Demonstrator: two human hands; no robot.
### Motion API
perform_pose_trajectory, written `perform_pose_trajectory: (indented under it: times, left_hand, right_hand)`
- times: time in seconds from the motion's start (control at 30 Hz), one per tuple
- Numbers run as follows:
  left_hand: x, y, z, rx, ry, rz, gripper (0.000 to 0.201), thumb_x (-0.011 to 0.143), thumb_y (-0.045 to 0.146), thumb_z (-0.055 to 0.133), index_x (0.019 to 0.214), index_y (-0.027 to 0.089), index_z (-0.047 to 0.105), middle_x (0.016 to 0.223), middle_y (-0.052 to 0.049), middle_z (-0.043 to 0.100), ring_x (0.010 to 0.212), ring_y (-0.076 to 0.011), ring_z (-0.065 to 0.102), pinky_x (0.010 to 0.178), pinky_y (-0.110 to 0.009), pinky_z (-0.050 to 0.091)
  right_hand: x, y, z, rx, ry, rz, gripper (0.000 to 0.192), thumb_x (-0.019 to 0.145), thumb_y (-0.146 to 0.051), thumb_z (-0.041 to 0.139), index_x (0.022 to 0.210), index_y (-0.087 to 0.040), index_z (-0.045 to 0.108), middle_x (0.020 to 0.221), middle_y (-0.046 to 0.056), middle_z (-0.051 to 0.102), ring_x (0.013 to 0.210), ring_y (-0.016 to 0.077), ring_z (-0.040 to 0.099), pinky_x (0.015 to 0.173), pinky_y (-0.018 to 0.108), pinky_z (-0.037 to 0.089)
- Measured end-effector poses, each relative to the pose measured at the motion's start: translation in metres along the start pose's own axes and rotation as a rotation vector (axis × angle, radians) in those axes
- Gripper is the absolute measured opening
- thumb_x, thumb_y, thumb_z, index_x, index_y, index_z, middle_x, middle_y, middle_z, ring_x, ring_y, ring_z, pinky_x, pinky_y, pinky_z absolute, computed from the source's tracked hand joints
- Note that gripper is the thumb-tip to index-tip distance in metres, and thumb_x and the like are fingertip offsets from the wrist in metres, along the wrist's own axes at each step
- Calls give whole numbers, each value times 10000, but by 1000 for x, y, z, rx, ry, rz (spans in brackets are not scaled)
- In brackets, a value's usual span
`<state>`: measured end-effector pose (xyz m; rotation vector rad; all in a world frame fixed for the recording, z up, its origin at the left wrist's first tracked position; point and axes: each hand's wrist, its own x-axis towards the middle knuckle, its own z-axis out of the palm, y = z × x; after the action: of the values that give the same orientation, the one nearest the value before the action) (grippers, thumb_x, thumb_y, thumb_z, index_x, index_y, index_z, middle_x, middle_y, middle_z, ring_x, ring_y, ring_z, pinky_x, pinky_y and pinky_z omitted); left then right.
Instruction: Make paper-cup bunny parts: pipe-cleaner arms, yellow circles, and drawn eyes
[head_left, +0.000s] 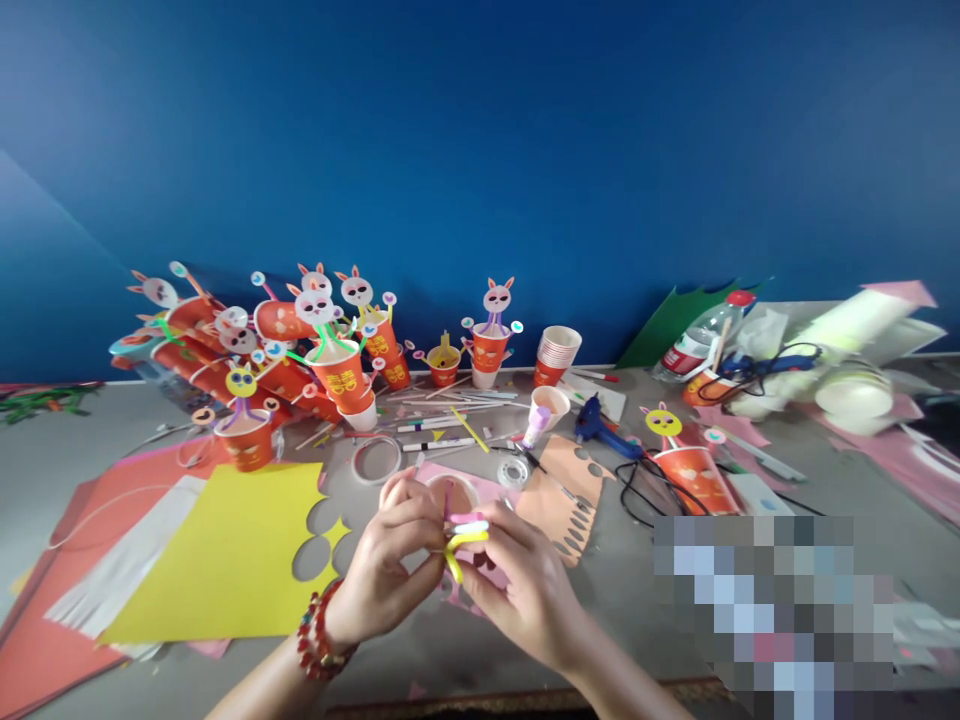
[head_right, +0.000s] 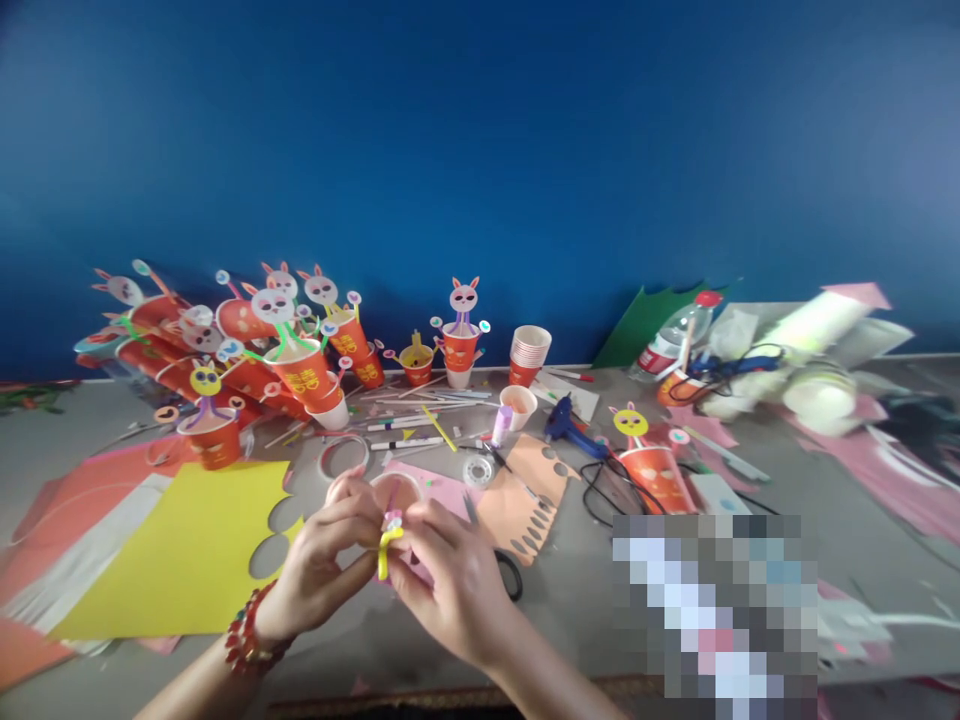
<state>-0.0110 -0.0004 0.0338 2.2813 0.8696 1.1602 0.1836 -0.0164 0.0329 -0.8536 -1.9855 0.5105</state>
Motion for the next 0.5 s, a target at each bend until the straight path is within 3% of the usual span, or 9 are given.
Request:
perform_pose_trajectory:
  times: [0.17,0.4,0.5]
  left_hand:
    - [-1,-5,4,-69,16,-19,125,852,105,658,822,207,595,816,12,654,844,-165,575,1021,-432,331]
    - [-1,-4,4,-135,8,-12,147,850,71,595,783,201,576,754,6,631,828,-172,538,968,-413,368]
    - [-2,-6,5,-141,-1,-39,127,854,113,639,780,201,584,777,5,651,849,-175,557,1027,-440,327]
  right_hand:
    - [-1,1,0,17,-16,55,68,909,-149,601,908,-216,613,963,75,653,914,195,656,764,281,537]
    - [-1,0,1,59,-17,31,93,907,-122,599,917,-214,605,950,65,645,885,179,657,774,280,528]
    - [-2,-1,2,42,-13,44,83,909,-129,604,910,-212,605,946,71,643,929,194,655,794,289,529]
